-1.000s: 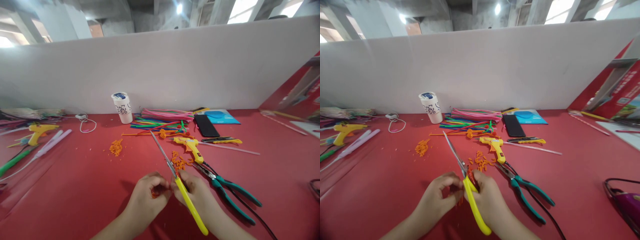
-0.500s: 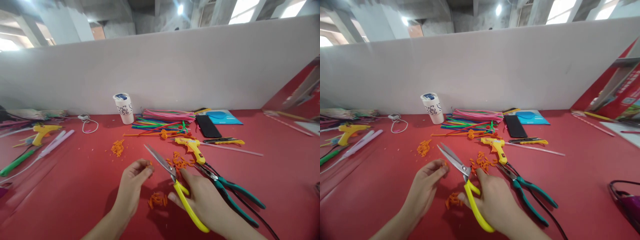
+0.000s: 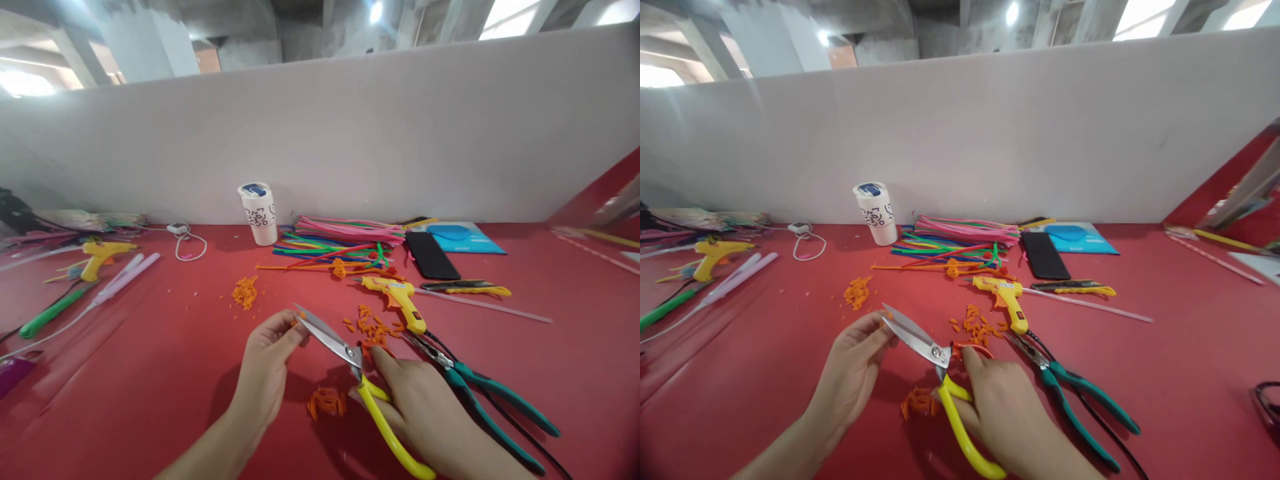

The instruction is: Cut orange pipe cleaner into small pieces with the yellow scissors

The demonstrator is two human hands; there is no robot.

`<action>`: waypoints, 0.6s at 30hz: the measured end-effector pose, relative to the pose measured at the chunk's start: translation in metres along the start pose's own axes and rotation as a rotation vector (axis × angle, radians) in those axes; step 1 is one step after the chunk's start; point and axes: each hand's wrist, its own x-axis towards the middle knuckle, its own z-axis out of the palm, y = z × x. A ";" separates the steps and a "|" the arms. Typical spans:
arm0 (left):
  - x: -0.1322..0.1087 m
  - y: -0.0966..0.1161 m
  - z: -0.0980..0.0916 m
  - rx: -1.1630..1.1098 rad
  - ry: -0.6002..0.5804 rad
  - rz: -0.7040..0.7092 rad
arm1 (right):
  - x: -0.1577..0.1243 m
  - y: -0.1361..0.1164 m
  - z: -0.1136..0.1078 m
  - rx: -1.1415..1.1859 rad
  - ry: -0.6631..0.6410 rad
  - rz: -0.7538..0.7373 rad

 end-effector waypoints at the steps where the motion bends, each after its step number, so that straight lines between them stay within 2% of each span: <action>1: 0.000 0.000 0.000 -0.008 -0.002 -0.003 | 0.000 0.000 0.000 -0.007 0.005 -0.002; 18: -0.001 -0.001 0.000 -0.061 -0.003 -0.016 | 0.000 0.000 0.000 -0.115 0.026 -0.042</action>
